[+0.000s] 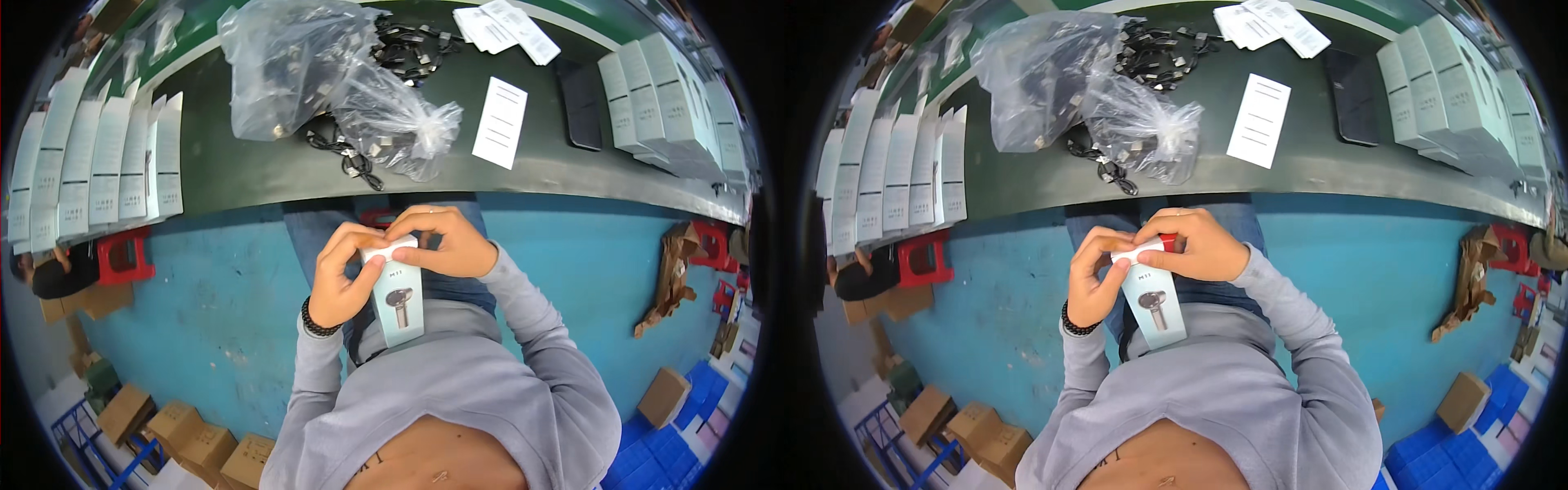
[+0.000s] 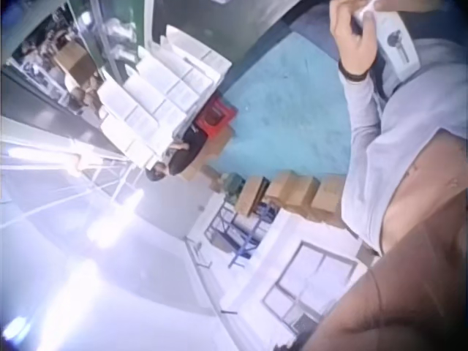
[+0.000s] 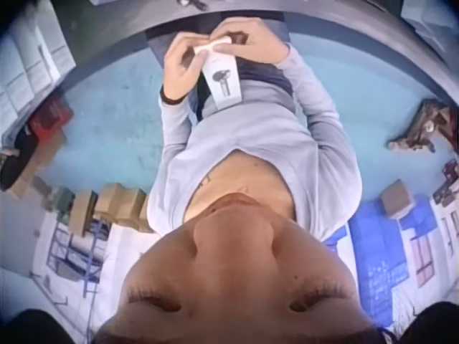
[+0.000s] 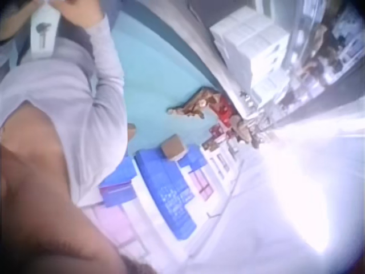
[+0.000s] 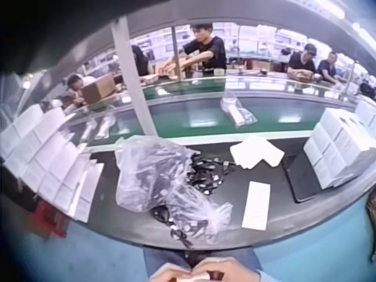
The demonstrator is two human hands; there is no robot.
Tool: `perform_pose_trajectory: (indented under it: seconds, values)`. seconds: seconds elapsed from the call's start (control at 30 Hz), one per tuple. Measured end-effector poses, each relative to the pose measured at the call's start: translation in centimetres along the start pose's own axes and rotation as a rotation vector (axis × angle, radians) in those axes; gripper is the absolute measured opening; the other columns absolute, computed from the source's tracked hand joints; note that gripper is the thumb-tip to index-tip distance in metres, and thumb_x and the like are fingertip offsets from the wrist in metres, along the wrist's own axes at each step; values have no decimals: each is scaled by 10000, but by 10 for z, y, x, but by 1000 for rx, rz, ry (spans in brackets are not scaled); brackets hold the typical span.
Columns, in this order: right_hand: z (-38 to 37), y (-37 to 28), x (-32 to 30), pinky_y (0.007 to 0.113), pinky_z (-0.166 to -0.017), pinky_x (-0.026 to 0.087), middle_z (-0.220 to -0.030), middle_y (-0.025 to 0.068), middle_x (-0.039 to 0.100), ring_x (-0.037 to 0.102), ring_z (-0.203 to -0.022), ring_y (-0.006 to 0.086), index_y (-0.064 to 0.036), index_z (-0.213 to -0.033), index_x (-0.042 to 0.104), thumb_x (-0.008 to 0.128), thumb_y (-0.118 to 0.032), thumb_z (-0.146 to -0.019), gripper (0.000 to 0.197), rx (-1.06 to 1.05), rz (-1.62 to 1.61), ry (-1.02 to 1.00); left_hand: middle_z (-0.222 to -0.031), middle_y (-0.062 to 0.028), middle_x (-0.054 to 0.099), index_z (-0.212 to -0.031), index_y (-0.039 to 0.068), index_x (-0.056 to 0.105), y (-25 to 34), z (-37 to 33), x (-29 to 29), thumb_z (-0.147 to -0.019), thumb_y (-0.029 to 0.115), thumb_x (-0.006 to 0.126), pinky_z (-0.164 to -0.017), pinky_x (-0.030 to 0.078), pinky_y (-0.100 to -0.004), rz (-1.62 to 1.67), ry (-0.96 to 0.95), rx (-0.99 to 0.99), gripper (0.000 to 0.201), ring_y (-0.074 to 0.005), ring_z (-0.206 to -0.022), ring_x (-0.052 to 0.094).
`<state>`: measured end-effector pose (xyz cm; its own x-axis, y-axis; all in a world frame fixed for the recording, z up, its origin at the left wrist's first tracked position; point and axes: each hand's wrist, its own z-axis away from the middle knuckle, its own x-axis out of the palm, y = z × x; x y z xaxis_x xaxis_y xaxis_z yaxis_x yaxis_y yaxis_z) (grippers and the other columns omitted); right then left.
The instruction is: Packaging hair dryers into individual boxes on an assembly line.
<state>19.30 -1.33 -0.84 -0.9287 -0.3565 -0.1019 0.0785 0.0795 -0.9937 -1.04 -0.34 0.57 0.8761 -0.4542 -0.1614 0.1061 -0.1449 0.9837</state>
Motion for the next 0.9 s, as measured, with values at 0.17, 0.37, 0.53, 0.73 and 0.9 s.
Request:
perform_pose_trajectory:
  seconds: [0.17, 0.37, 0.53, 0.73, 0.9]
  values:
    - [-3, -5, 3, 269, -646, 507, -883, 81, 660, 635, -769, 165, -22, -932, 646, 674, -137, -811, 169, 53, 31, 5, -1001, -130, 564, -976, -35, 580, -3, 2, -5, -824, -19, 564, -762, 487, -291, 36, -21, -31, 154, -210, -909, 595]
    - [6, 6, 1, 339, -844, 505, -1072, 147, 655, 631, -1017, 273, -25, -987, 682, 629, -65, -830, 170, -24, -10, -27, -1006, -148, 572, -919, -21, 562, -17, 9, -6, -827, -3, 575, -849, 456, -359, 24, -37, 45, 94, -292, -973, 585]
    - [6, 10, -3, 355, -864, 500, -1061, 149, 657, 622, -1032, 291, -27, -992, 679, 626, -69, -832, 174, -68, 3, -45, -1002, -151, 585, -906, -19, 556, -20, 9, -6, -824, 13, 597, -846, 460, -366, -50, -50, 151, 97, -309, -988, 585]
    - [15, 20, 6, 400, -937, 451, -1103, 147, 641, 576, -1105, 313, -26, -1028, 665, 622, -83, -832, 209, -132, 64, -34, -970, -155, 585, -899, 5, 533, -22, 11, -5, -854, 61, 576, -832, 473, -398, -103, -66, 185, 84, -330, -1008, 586]
    - [25, 26, 10, 429, -969, 418, -1188, 154, 594, 531, -1155, 336, -21, -1032, 658, 614, -91, -835, 214, -175, 111, 13, -937, -150, 603, -870, 3, 537, -28, 12, 2, -827, 68, 609, -808, 481, -385, -143, -16, 254, 106, -325, -973, 600]
